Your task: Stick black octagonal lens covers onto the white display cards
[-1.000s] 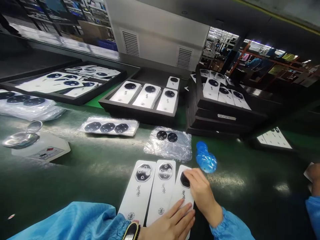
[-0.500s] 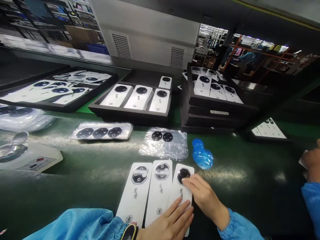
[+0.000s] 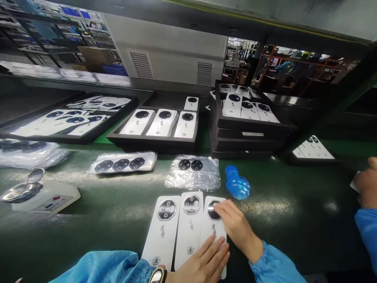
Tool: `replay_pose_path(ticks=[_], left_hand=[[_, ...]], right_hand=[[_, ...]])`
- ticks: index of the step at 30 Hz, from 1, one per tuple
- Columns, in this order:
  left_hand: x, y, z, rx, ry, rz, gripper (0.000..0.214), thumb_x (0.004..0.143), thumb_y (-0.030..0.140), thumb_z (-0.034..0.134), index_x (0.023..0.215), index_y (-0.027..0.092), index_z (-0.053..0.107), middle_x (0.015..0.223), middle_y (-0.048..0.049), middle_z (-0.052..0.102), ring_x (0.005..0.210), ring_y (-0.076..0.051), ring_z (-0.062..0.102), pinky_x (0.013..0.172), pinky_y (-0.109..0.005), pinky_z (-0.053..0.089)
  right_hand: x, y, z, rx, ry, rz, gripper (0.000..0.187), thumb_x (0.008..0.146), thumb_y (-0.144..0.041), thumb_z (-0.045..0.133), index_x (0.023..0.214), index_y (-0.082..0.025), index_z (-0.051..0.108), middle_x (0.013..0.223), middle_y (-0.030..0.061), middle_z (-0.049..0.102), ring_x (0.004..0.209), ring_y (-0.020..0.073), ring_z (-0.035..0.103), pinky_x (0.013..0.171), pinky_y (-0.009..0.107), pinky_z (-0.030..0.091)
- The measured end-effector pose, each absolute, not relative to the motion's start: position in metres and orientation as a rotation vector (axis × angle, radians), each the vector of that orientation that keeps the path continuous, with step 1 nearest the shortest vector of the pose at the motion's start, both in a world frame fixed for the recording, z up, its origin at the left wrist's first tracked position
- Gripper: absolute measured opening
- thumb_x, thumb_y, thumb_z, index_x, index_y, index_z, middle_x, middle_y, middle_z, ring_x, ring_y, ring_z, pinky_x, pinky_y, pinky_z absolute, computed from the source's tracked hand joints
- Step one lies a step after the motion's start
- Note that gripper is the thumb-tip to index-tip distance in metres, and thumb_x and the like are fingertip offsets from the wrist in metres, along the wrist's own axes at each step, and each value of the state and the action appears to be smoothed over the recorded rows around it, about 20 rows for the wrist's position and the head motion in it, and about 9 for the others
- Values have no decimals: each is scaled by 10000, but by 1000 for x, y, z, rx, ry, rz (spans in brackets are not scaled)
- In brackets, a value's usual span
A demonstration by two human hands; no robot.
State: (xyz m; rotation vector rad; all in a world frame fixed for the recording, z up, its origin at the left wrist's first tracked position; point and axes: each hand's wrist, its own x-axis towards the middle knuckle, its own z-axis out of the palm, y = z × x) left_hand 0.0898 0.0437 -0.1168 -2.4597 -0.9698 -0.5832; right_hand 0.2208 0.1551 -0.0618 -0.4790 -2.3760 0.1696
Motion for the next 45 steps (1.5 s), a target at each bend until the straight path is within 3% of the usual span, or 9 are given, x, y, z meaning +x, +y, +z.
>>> replay_pose_path(ticks=[5, 9, 13, 16, 21, 24, 28, 36, 45], left_hand=[[100, 47, -129, -2472, -937, -534, 242, 928, 199, 479, 1082, 162, 662, 1059, -21, 709, 998, -194, 645, 887, -303, 503], [111, 56, -125, -2459, -986, -495, 298, 942, 292, 454, 1071, 139, 675, 1099, -40, 696, 1026, -194, 635, 851, -269, 508], [114, 66, -111, -2430, -1027, -507, 476, 978, 427, 343, 1173, 87, 611, 1202, -97, 640, 1116, -191, 580, 887, -275, 478], [106, 65, -105, -2395, -992, -618, 400, 989, 393, 360, 1126, 134, 633, 1160, -48, 665, 1105, -176, 576, 927, -290, 459], [71, 47, -104, -2387, -1055, -652, 242, 975, 244, 432, 1077, 183, 642, 1083, -13, 687, 1035, -195, 620, 913, -347, 474], [52, 38, -105, -2438, -1099, -562, 252, 976, 280, 441, 1117, 170, 618, 1110, -36, 675, 1040, -218, 625, 900, -365, 489], [40, 36, -104, -2396, -1099, -694, 202, 958, 261, 486, 1039, 178, 651, 1000, 8, 711, 964, -203, 657, 832, -325, 540], [36, 36, -106, -2487, -1080, -635, 157, 940, 235, 518, 1017, 185, 646, 1035, 7, 703, 1000, -201, 644, 853, -329, 530], [36, 32, -104, -2515, -1069, -585, 193, 952, 225, 478, 1051, 163, 632, 1074, -16, 673, 1007, -226, 625, 870, -374, 473]], right_hand=[[238, 149, -63, -454, -2418, 191, 365, 893, -55, 362, 1019, -235, 653, 837, 18, 721, 756, 159, 651, 646, 261, 576], [270, 169, -64, -916, -2207, -173, 256, 884, -167, 436, 916, -256, 674, 788, 30, 707, 719, 210, 644, 638, 361, 559], [275, 183, -53, -1004, -2168, -291, 238, 858, -259, 439, 827, -260, 674, 831, 75, 713, 767, 295, 612, 559, 446, 504], [245, 189, -42, -1055, -2201, -151, 223, 858, -274, 443, 841, -254, 665, 904, 84, 707, 866, 301, 600, 673, 477, 503], [154, 222, -45, -1040, -2428, 137, 154, 816, -274, 542, 917, -251, 657, 849, 20, 680, 732, 198, 630, 630, 332, 520], [114, 242, -54, -1144, -2477, 207, 202, 743, -323, 643, 914, -216, 648, 885, 57, 654, 782, 223, 632, 605, 324, 501], [94, 250, -55, -1291, -2514, 271, 252, 677, -345, 713, 857, -192, 624, 884, 90, 625, 843, 261, 621, 599, 323, 475], [85, 254, -39, -1481, -2543, 408, 298, 600, -309, 737, 804, -194, 553, 871, 64, 602, 795, 236, 617, 647, 327, 469], [82, 249, -37, -1439, -2514, 496, 262, 617, -218, 666, 849, -174, 555, 878, 101, 632, 877, 290, 636, 750, 422, 513]])
